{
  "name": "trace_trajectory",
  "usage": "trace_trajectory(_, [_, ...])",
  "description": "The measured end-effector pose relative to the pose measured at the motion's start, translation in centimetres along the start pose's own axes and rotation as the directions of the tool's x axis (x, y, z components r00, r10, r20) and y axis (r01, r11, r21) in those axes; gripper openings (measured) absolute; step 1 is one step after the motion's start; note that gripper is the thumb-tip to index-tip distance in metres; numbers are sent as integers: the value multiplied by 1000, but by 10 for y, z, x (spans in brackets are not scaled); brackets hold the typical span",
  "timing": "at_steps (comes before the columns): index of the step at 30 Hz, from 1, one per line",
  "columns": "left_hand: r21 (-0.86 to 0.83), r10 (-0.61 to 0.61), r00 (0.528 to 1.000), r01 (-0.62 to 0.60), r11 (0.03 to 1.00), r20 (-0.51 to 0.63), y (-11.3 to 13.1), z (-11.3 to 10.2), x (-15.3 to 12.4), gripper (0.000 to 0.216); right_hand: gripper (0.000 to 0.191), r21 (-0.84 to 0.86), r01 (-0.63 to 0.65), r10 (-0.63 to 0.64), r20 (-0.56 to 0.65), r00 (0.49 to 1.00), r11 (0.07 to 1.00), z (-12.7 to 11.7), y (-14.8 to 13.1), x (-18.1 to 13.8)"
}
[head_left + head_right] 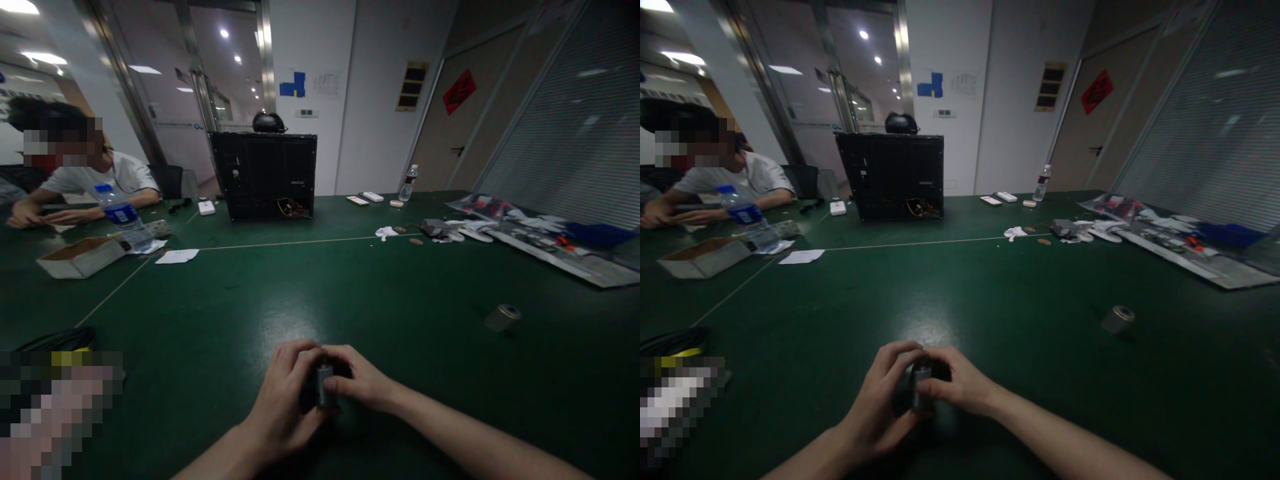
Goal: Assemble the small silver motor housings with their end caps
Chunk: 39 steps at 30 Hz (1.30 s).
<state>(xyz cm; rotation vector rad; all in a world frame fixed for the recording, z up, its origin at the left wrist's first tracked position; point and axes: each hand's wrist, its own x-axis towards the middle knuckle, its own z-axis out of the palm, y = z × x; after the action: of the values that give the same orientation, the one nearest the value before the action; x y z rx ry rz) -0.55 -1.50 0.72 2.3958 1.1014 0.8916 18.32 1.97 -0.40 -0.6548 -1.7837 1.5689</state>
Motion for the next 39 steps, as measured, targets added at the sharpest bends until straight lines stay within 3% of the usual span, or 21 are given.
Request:
trace_trajectory(7, [-15,17,1000,-17,1000,25,2,-3,1,61,46,81,27,-29,31,999,996,0,-9,0])
trace_trajectory(21, [-18,31,998,-30,999,52,4,-5,1,66,52,-31,14,-14,-9,1000,999,2,1,0])
trace_trajectory(39, [-27,22,999,-21,999,41,-1,-3,0,65,55,-49,-3,2,-21,1000,999,1,-2,-2])
